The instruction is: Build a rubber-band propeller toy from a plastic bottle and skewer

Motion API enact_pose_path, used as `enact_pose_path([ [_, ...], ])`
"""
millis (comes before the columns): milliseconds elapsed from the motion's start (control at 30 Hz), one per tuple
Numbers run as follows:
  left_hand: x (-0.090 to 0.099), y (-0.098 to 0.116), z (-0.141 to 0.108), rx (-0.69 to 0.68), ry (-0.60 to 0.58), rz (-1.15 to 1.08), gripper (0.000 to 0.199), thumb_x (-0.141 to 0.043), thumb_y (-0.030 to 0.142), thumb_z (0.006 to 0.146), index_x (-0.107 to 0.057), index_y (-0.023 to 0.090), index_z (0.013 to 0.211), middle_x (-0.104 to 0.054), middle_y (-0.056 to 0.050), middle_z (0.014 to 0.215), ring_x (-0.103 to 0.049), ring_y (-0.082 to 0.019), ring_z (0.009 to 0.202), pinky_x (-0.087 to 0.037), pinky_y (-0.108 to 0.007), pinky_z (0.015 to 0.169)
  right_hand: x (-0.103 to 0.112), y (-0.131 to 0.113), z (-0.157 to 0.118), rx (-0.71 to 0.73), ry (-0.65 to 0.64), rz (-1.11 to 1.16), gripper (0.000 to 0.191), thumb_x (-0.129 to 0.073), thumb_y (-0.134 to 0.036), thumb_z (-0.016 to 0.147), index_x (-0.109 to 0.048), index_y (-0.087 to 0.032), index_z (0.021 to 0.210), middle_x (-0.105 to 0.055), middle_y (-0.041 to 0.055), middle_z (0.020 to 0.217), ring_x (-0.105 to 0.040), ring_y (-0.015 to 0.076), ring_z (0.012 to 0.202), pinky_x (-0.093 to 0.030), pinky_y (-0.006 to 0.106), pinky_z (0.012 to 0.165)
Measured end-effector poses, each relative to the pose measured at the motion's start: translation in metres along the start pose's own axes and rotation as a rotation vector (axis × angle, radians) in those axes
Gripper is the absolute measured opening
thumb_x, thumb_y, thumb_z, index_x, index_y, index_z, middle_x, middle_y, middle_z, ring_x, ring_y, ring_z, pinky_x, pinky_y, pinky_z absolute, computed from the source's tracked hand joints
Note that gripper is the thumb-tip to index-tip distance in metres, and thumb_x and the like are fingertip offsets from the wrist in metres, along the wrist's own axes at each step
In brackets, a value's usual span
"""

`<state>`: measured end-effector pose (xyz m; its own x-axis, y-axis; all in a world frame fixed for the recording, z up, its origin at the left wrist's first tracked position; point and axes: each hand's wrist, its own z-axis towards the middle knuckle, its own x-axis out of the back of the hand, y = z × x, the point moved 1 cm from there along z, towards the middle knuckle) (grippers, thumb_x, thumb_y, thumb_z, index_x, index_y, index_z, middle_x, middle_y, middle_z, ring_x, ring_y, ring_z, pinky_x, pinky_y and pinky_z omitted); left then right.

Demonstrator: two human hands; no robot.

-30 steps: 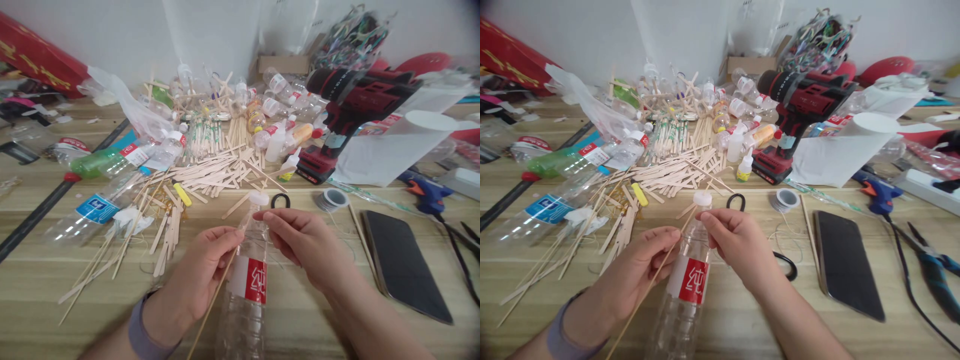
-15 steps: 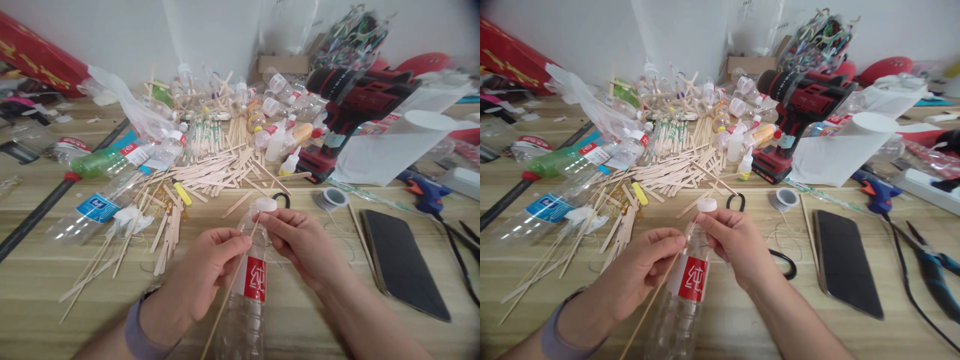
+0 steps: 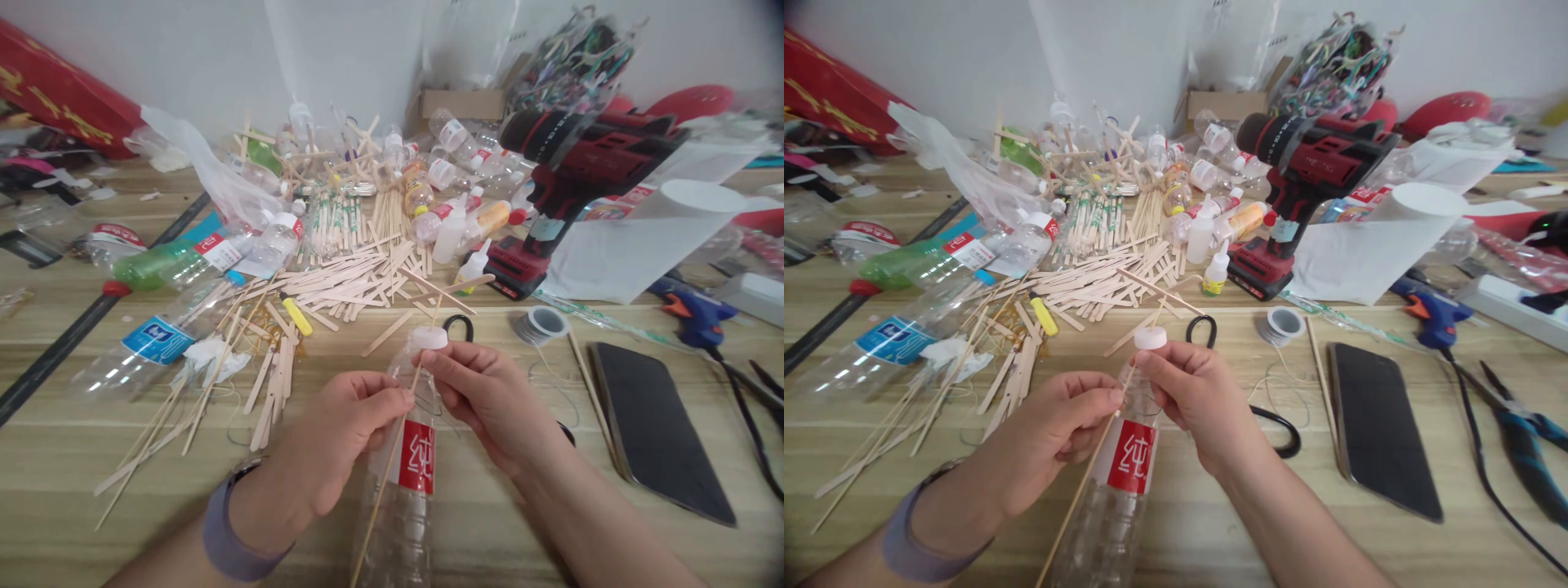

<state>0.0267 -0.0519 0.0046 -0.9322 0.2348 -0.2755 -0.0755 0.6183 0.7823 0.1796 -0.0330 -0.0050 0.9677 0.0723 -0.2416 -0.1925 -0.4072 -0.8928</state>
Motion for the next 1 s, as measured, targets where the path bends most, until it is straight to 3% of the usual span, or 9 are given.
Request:
enact_pose_path([
  [500,0.0022,0.0003,0.0001,-0.036,0.013,0.074,0.025,-0.065,0.037,0.075,-0.054,0.019,0.063,-0.032,0.012,0.045,-0.018,-0.006,0.043,-0.012,-0.027,0.046,-0.001,0.0024,0.0,0.001,0.003,-0.016,0.036,-0.078,-0.046,0.065,-0.055,-0.019,0.057,-0.042,-0.009,0.042,-0.023,0.0033,0.036,-0.011,0.021,0.037],
  [833,0.0034,0.0017,-0.0007,-0.033,0.022,0.023,0.028,-0.073,0.04,0.069,-0.056,0.018,0.063,-0.032,0.012,0.043,-0.018,-0.005,0.043,-0.01,-0.026,0.045,0.0004,0.0019,-0.0003,0.042,-0.004,0.0,0.038,-0.078,-0.046,0.066,-0.053,-0.019,0.057,-0.041,-0.0094,0.042,-0.024,0.0027,0.036,-0.012,0.021,0.037],
  [1000,0.0052,0.0035,-0.0014,-0.026,-0.005,-0.034,0.036,-0.072,0.04,0.07,-0.048,0.018,0.054,-0.034,0.011,0.044,-0.019,-0.005,0.042,-0.009,-0.027,0.045,0.0016,0.0009,0.0,0.056,0.005,-0.016,0.036,-0.077,-0.045,0.068,-0.054,-0.019,0.059,-0.042,-0.0093,0.043,-0.025,0.0031,0.037,-0.013,0.021,0.037],
])
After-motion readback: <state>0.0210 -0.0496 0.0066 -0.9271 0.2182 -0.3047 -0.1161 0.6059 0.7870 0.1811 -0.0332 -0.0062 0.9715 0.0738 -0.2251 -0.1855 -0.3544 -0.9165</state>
